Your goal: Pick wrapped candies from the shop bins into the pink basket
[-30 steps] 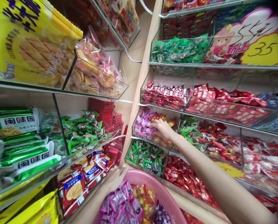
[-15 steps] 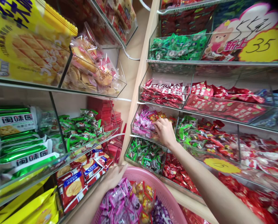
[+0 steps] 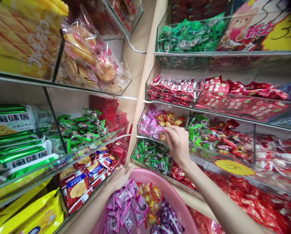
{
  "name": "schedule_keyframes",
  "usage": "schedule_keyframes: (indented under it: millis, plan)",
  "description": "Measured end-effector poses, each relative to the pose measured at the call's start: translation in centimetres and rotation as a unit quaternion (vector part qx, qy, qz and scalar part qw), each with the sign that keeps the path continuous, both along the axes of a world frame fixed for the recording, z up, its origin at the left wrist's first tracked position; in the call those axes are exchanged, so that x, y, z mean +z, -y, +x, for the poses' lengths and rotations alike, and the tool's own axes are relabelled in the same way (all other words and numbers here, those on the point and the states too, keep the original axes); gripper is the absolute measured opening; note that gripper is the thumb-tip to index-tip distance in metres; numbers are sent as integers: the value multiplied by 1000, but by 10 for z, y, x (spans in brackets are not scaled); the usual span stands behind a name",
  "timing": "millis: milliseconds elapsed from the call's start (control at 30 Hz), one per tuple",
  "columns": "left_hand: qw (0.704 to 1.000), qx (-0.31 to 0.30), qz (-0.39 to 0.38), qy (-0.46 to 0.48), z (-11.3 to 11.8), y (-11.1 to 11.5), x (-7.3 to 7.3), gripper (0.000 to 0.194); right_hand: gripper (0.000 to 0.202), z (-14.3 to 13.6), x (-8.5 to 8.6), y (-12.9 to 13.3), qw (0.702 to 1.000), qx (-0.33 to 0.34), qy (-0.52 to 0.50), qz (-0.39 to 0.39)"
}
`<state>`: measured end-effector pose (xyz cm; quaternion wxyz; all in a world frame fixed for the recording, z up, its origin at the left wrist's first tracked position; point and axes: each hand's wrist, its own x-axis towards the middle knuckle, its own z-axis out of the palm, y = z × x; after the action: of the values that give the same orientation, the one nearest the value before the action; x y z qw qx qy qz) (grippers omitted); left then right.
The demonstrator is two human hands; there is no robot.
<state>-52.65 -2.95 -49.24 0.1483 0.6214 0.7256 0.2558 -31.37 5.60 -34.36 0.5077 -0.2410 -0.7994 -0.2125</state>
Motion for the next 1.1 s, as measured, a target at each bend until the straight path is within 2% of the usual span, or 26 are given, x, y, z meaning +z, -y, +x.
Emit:
schedule_keyframes:
  millis: [100, 267, 367, 433, 667, 1100]
  plan:
    - [1000, 8, -11, -4, 0, 0, 0, 74, 21, -4, -40, 23, 996, 56, 38, -61]
    - [1000, 3, -1, -6, 2, 0, 2, 74, 18, -9, -126, 41, 975, 86, 44, -201]
    - [1000, 5, -3, -11, 4, 0, 4, 76, 16, -9, -156, 43, 956, 80, 31, -280]
    - [1000, 2, -6, -17, 5, 0, 5, 76, 15, -7, -164, 44, 943, 80, 32, -321]
    - [1000, -3, -13, -22, 5, -2, 4, 74, 12, -5, -172, 45, 900, 98, 43, -423]
    - [1000, -7, -11, -15, 4, -4, 2, 72, 14, -6, -185, 45, 878, 92, 108, -457]
